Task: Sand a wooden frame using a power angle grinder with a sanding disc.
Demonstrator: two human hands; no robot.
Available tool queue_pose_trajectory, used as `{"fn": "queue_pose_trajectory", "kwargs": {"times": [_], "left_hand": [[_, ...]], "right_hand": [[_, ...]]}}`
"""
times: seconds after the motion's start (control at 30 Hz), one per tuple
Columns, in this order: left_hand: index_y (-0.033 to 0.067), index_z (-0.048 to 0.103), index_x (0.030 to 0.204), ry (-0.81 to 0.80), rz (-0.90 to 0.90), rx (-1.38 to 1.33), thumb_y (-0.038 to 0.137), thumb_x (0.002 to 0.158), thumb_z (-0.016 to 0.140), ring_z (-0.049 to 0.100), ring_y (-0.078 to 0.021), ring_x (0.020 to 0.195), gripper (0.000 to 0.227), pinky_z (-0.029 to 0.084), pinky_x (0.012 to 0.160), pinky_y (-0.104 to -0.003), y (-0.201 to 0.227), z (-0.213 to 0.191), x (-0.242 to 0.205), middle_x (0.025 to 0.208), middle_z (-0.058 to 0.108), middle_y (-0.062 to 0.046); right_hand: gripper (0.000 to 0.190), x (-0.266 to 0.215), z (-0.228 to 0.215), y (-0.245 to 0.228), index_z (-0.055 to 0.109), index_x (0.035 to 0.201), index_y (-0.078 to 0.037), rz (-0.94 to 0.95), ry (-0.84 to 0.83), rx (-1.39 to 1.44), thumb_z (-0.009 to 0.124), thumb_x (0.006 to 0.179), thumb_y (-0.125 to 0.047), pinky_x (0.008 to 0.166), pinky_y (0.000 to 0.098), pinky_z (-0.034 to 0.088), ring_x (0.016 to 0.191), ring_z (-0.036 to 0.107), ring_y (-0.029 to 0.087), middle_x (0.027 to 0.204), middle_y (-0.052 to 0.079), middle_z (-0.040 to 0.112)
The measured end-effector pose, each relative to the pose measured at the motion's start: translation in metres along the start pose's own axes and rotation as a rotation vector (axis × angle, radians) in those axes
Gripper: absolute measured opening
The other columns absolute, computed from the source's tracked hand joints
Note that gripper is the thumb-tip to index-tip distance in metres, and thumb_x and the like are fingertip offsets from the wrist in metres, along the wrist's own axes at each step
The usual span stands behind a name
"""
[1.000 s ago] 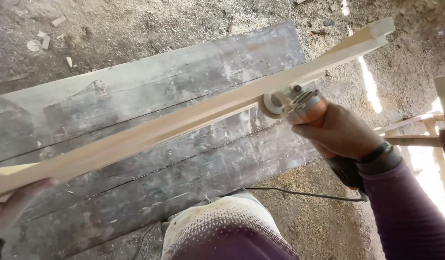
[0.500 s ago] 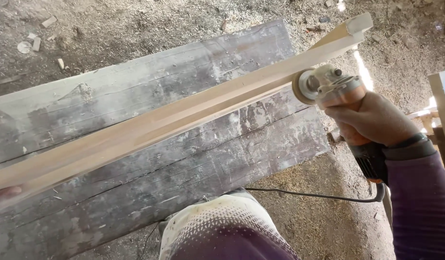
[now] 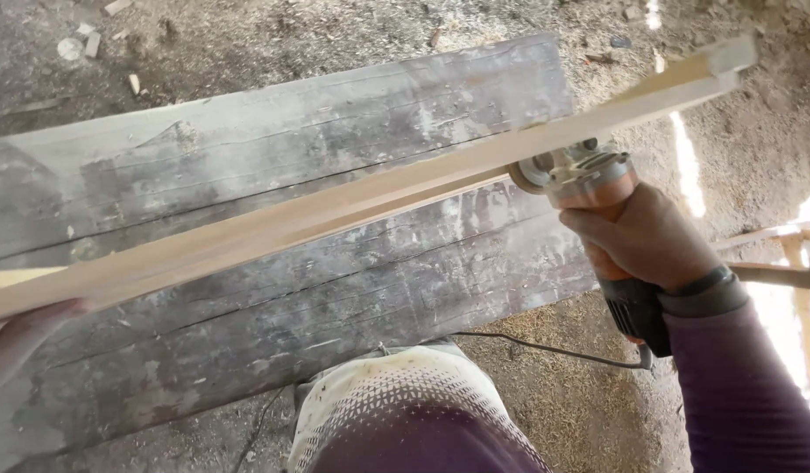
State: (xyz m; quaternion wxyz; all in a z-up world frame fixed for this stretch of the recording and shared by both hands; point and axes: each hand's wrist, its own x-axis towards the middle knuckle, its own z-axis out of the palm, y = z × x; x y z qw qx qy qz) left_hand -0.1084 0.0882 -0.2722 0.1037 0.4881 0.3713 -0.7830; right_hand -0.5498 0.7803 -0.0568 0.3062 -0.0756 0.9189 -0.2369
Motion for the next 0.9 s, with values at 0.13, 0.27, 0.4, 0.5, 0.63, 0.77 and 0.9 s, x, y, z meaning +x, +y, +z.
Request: {"fn": "queue_pose_trajectory", "kwargs": {"times": [0.13, 0.27, 0.4, 0.5, 0.63, 0.77, 0.9], "left_hand": [[-0.0083, 0.039, 0.121, 0.118, -0.349, -0.481, 0.053, 0.109, 0.043, 0.051, -0.0299, 0.114, 0.062, 0.051, 0.091, -0.038, -0.077, -0.013, -0.031, 0.119, 0.050, -0.025], [0.0167, 0.041, 0.056, 0.518, -1.650, -1.492, 0.070, 0.090, 0.064, 0.045, -0.0159, 0.040, 0.068, 0.040, 0.043, -0.034, -0.256, -0.001, -0.069, 0.040, 0.041, -0.001], [0.0171, 0.046, 0.068, 0.342, -1.566, -1.527, 0.070, 0.097, 0.055, 0.040, -0.0136, 0.051, 0.061, 0.041, 0.055, -0.033, -0.295, -0.004, -0.091, 0.053, 0.040, 0.000], [0.0195, 0.048, 0.063, 0.116, -1.570, -1.450, 0.078, 0.092, 0.049, 0.042, -0.0112, 0.046, 0.065, 0.041, 0.051, -0.032, -0.317, -0.002, -0.096, 0.051, 0.045, 0.003], [0.0196, 0.050, 0.063, 0.211, -1.594, -1.422, 0.076, 0.095, 0.050, 0.046, -0.0131, 0.050, 0.064, 0.048, 0.059, -0.033, -0.327, 0.000, -0.097, 0.052, 0.048, 0.002], [0.0201, 0.051, 0.061, 0.178, -1.550, -1.533, 0.079, 0.095, 0.048, 0.048, -0.0144, 0.051, 0.067, 0.047, 0.056, -0.034, -0.325, -0.002, -0.090, 0.052, 0.050, 0.003], [0.0133, 0.055, 0.064, 0.343, -1.709, -1.457, 0.080, 0.091, 0.057, 0.052, -0.0172, 0.057, 0.072, 0.050, 0.061, -0.038, -0.330, -0.004, -0.092, 0.053, 0.051, -0.002]], "right_hand": [[0.046, -0.003, 0.019, -0.026, 0.064, 0.122, -0.001, -0.056, 0.002, -0.108, 0.072, 0.088, -0.030, 0.079, 0.0446, 0.064, 0.091, 0.076, 0.027, 0.101, 0.020, 0.075], [0.051, -0.006, 0.036, -0.044, 0.061, 0.124, 0.001, -0.105, -0.004, -0.183, 0.073, 0.087, -0.031, 0.078, 0.0449, 0.065, 0.093, 0.076, 0.029, 0.102, 0.022, 0.074], [0.048, -0.018, 0.060, -0.067, 0.064, 0.119, 0.002, -0.075, 0.007, -0.275, 0.074, 0.087, -0.032, 0.081, 0.0448, 0.064, 0.096, 0.077, 0.030, 0.101, 0.023, 0.075], [0.047, -0.024, 0.082, -0.082, 0.061, 0.121, 0.003, -0.066, -0.029, -0.250, 0.074, 0.088, -0.029, 0.079, 0.0442, 0.066, 0.095, 0.077, 0.030, 0.101, 0.023, 0.075], [0.043, -0.044, 0.116, -0.121, 0.062, 0.120, 0.000, -0.406, -0.062, -0.117, 0.074, 0.086, -0.023, 0.080, 0.0408, 0.064, 0.096, 0.076, 0.026, 0.103, 0.018, 0.075], [0.033, -0.060, 0.153, -0.157, 0.066, 0.113, -0.007, -0.279, -0.144, -0.067, 0.073, 0.085, -0.021, 0.068, 0.0358, 0.068, 0.082, 0.078, 0.021, 0.097, 0.011, 0.077], [0.025, -0.077, 0.195, -0.180, 0.067, 0.108, -0.007, -0.471, -0.206, 0.006, 0.072, 0.087, -0.021, 0.061, 0.0305, 0.064, 0.075, 0.078, 0.018, 0.089, 0.010, 0.077]]}}
